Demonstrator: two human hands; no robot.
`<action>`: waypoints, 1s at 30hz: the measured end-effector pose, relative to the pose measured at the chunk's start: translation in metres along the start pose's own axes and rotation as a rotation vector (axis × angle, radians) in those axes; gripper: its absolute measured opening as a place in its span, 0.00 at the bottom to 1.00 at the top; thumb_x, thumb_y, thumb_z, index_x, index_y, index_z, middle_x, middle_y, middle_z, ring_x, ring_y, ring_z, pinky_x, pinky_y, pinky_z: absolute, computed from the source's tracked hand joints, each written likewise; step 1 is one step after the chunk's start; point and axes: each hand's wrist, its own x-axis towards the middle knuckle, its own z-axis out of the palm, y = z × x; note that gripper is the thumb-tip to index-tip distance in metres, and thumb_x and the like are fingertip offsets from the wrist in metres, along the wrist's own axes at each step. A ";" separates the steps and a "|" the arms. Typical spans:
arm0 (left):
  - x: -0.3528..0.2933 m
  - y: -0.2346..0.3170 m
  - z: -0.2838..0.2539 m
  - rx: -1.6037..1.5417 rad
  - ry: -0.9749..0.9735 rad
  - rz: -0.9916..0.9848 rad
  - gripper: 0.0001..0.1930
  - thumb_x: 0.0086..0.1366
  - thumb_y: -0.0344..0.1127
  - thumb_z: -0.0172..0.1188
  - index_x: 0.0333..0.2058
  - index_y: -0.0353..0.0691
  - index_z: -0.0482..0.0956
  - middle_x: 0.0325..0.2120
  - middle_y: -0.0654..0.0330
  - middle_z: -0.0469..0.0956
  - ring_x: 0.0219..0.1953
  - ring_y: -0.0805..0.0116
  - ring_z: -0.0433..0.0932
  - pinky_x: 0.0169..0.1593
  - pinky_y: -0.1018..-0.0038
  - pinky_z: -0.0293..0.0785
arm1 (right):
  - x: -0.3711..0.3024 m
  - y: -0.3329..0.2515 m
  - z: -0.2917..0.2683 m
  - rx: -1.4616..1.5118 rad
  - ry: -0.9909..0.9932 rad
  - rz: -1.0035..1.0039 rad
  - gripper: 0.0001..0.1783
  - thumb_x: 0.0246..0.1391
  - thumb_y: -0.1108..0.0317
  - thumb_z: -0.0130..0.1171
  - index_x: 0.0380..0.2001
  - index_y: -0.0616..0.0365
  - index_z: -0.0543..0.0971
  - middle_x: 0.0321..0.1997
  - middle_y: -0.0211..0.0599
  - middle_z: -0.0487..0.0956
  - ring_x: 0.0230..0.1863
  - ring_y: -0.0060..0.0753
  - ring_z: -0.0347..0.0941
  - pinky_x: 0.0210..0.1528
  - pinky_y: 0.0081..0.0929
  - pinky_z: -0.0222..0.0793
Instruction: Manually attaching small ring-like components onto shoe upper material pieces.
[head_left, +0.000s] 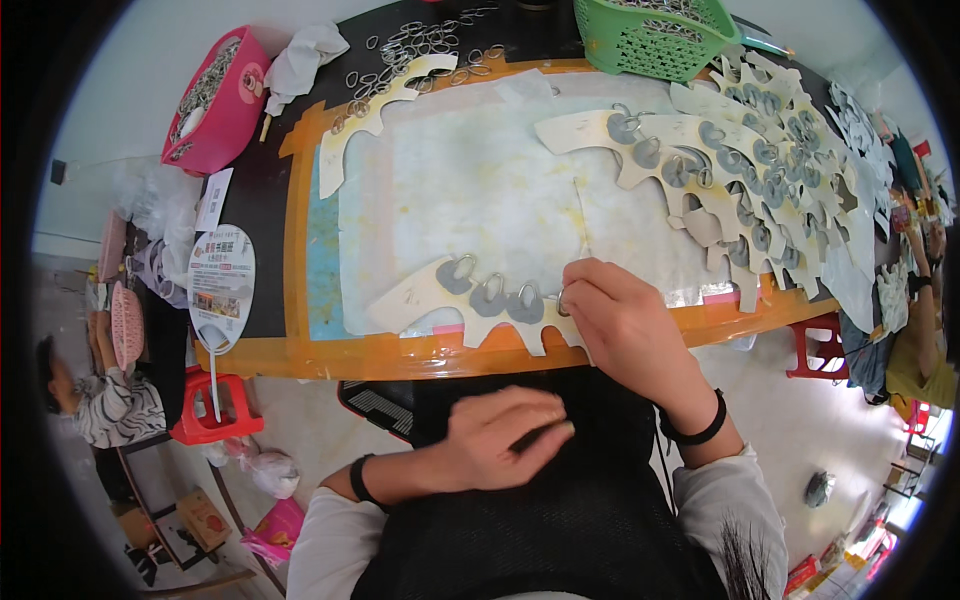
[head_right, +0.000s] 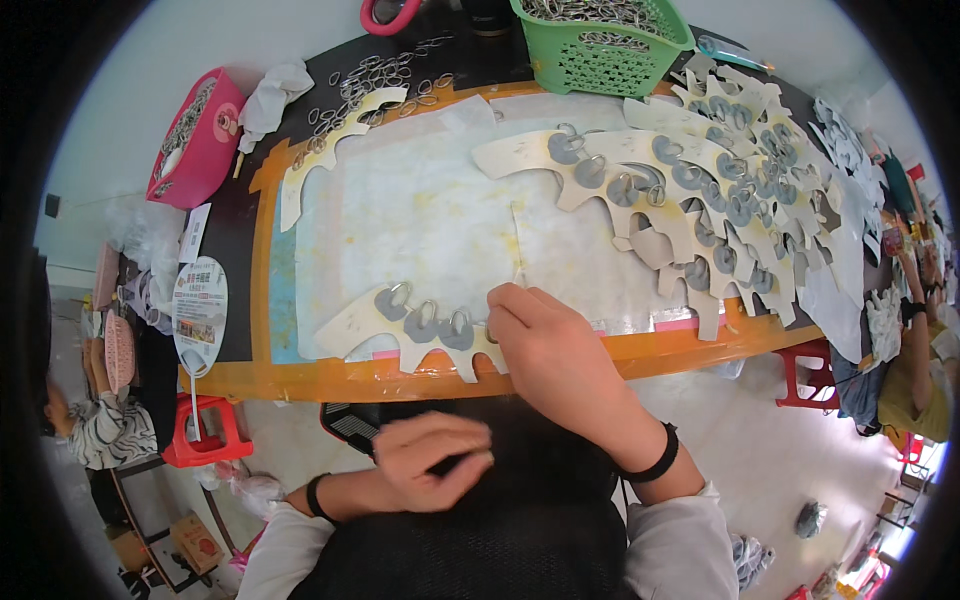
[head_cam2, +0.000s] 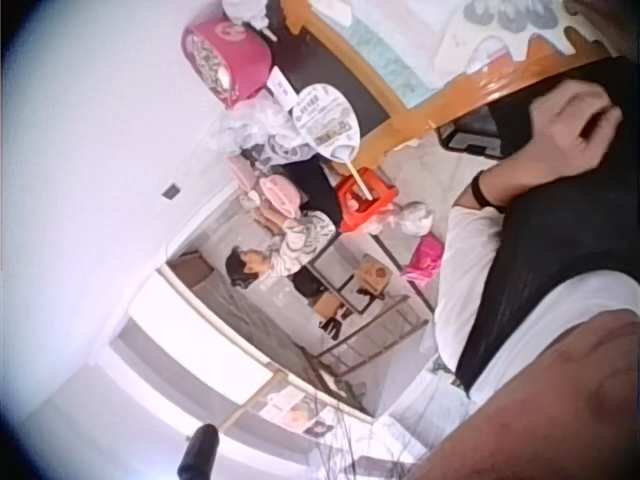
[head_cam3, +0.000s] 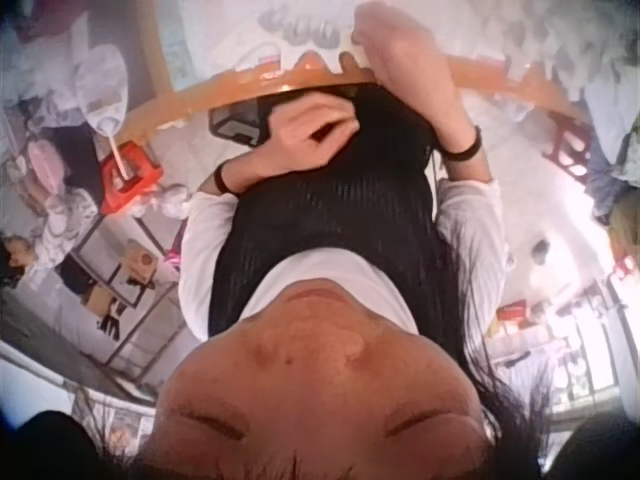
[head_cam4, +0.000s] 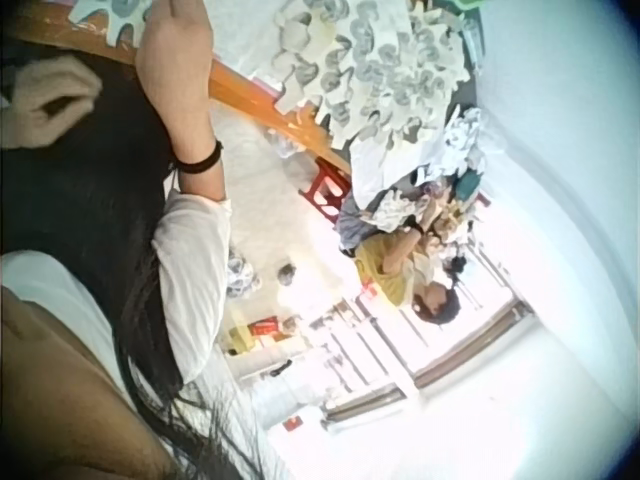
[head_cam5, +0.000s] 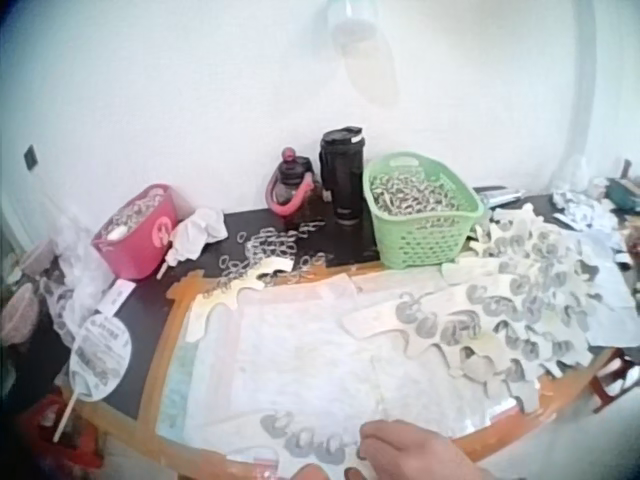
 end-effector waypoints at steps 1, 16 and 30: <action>0.012 0.000 -0.003 0.184 0.145 0.103 0.13 0.46 0.24 0.70 0.33 0.34 0.82 0.33 0.52 0.82 0.34 0.56 0.82 0.41 0.71 0.78 | 0.000 0.002 0.002 -0.036 -0.002 -0.021 0.05 0.43 0.81 0.58 0.27 0.64 0.74 0.34 0.38 0.74 0.34 0.42 0.73 0.35 0.32 0.71; 0.074 -0.043 -0.014 0.393 -0.072 0.043 0.10 0.49 0.24 0.65 0.31 0.43 0.79 0.39 0.66 0.79 0.56 0.58 0.72 0.68 0.41 0.39 | -0.025 0.002 0.006 0.051 0.054 -0.098 0.18 0.38 0.78 0.58 0.38 0.63 0.76 0.31 0.41 0.70 0.32 0.43 0.69 0.34 0.35 0.68; 0.061 -0.047 -0.006 0.620 0.051 0.189 0.08 0.51 0.27 0.64 0.31 0.46 0.82 0.37 0.69 0.79 0.49 0.62 0.73 0.67 0.40 0.43 | -0.020 0.018 -0.010 -0.201 -0.043 -0.285 0.15 0.38 0.76 0.58 0.35 0.62 0.77 0.30 0.39 0.70 0.31 0.39 0.69 0.33 0.30 0.70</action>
